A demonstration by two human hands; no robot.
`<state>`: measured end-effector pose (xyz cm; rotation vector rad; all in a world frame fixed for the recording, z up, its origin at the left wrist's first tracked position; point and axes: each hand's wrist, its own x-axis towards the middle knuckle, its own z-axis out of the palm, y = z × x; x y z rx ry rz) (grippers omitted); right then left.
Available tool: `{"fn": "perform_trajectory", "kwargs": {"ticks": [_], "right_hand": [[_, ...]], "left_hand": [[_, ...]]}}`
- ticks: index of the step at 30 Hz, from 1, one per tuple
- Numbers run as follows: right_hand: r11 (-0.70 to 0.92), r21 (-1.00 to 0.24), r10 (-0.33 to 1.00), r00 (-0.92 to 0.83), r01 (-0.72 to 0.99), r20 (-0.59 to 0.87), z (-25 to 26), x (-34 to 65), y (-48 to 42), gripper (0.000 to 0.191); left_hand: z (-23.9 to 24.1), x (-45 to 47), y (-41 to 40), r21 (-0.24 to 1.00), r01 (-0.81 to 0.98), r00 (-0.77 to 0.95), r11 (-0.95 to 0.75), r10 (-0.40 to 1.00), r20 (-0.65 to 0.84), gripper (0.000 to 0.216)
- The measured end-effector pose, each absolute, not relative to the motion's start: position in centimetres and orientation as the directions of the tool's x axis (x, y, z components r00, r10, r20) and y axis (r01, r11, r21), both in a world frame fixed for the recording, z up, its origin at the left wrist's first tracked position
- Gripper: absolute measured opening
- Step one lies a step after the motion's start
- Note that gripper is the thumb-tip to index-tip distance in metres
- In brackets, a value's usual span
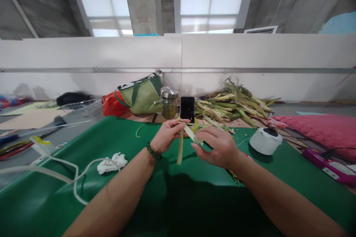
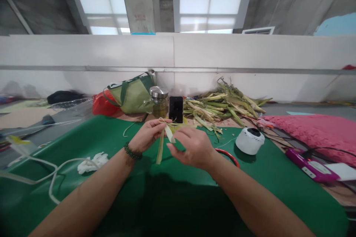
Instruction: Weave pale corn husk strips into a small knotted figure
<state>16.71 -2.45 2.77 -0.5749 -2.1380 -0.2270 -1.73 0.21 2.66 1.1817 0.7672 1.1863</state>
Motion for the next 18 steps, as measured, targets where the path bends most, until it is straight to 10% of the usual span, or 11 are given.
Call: {"fn": "perform_trajectory", "kwargs": {"ticks": [4,7,18], "right_hand": [[0.670,-0.610,0.741,-0.346,0.422,0.575,2.9,16.2,-1.8,0.028],[0.519,-0.799,0.831,-0.400,0.304,0.387,2.5,15.9,-1.0,0.028],[0.640,-0.655,0.763,-0.432,0.401,0.481,2.2,15.8,-0.9,0.032]], "left_hand": [[2.7,-1.5,0.1,0.969,-0.203,0.198,-0.139,0.964,0.179,0.037],[2.7,-1.4,-0.1,0.970,-0.178,0.219,-0.165,0.955,0.202,0.039],[2.5,-1.3,-0.3,0.970,-0.079,0.360,-0.229,0.901,0.242,0.032]]}}
